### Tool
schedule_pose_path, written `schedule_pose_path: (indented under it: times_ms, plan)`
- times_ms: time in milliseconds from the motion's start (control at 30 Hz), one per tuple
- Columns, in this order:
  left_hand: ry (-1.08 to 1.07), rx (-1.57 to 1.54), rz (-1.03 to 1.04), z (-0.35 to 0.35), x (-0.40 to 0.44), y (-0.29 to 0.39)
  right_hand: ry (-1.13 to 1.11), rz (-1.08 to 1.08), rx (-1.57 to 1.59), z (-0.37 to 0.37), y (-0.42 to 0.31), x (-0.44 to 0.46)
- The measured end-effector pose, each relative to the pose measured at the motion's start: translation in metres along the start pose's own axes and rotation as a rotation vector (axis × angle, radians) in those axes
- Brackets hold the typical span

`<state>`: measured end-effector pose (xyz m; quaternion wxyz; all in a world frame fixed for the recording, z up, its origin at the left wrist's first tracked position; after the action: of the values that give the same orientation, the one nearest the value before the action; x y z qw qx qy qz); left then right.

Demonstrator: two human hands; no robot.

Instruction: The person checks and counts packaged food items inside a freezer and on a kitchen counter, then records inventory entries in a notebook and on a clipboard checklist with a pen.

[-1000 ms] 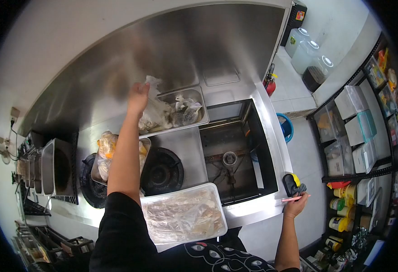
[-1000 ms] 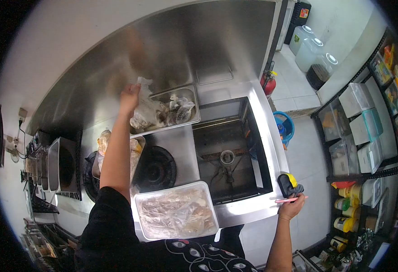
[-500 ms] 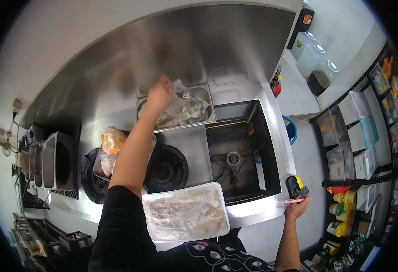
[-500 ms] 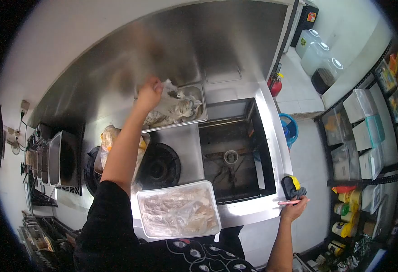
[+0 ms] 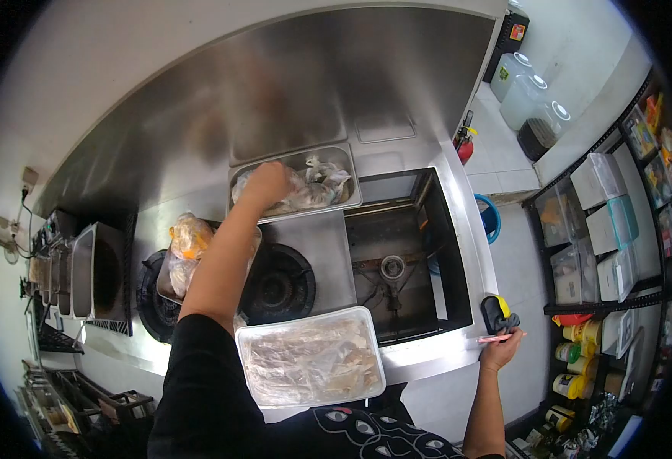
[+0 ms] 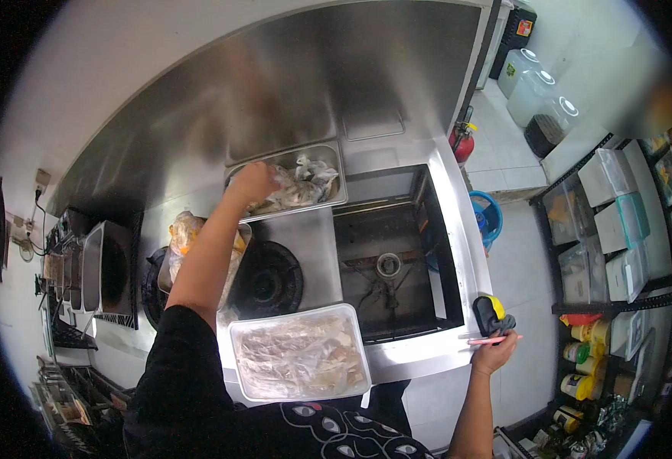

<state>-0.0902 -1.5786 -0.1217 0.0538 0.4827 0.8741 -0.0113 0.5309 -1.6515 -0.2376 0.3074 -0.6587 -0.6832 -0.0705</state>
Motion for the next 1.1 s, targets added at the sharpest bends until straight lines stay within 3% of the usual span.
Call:
schedule_pose_path:
  times_ms: [33,133,233,333,433,533,667,733,867,967,1100]
  plan:
    - [0.028,-0.094,0.058,0.006,0.008,-0.006,0.004,-0.001,0.0,0.001,0.001,0.0]
    - [0.082,-0.429,-0.033,-0.033,-0.007,-0.005,-0.078,0.105,0.02,-0.001,0.0,0.001]
    - [0.026,-0.307,-0.072,-0.057,-0.008,0.003,-0.076,0.088,0.028,-0.002,-0.001,0.001]
    - [0.066,-0.296,0.063,-0.021,0.018,0.002,0.007,0.017,0.004,0.0,-0.001,0.0]
    - [-0.172,-0.235,0.127,-0.008,0.013,0.042,-0.018,0.032,0.006,-0.003,-0.005,0.002]
    - [0.026,-0.223,0.146,0.029,0.016,0.075,-0.026,0.045,0.008,-0.003,-0.005,0.002]
    - [0.008,-0.085,0.039,0.039,0.017,0.091,-0.043,0.086,0.003,-0.003,-0.004,0.002]
    - [-0.064,-0.115,0.054,0.027,0.022,0.077,-0.058,0.084,0.013,-0.002,-0.002,0.001]
    - [0.04,-0.405,-0.1,0.007,0.028,0.018,-0.056,0.109,0.037,-0.004,-0.003,0.0]
    - [0.152,-0.836,-0.276,0.016,0.039,-0.023,-0.062,0.126,0.04,-0.004,-0.002,0.0]
    - [0.159,-0.799,-0.224,0.015,0.031,-0.005,-0.024,0.102,0.035,-0.001,-0.001,0.0]
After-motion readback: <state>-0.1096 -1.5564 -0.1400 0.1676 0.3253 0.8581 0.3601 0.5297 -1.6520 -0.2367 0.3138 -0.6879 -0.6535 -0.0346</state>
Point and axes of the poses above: each hand's wrist, its own x-axis towards the middle knuckle, its own z-axis out of the palm, y = z × x, the point moved 3 cm from there along x, towards the middle knuckle, and after that the axes turned 13 degrees about -z, right-handed, at the moved point
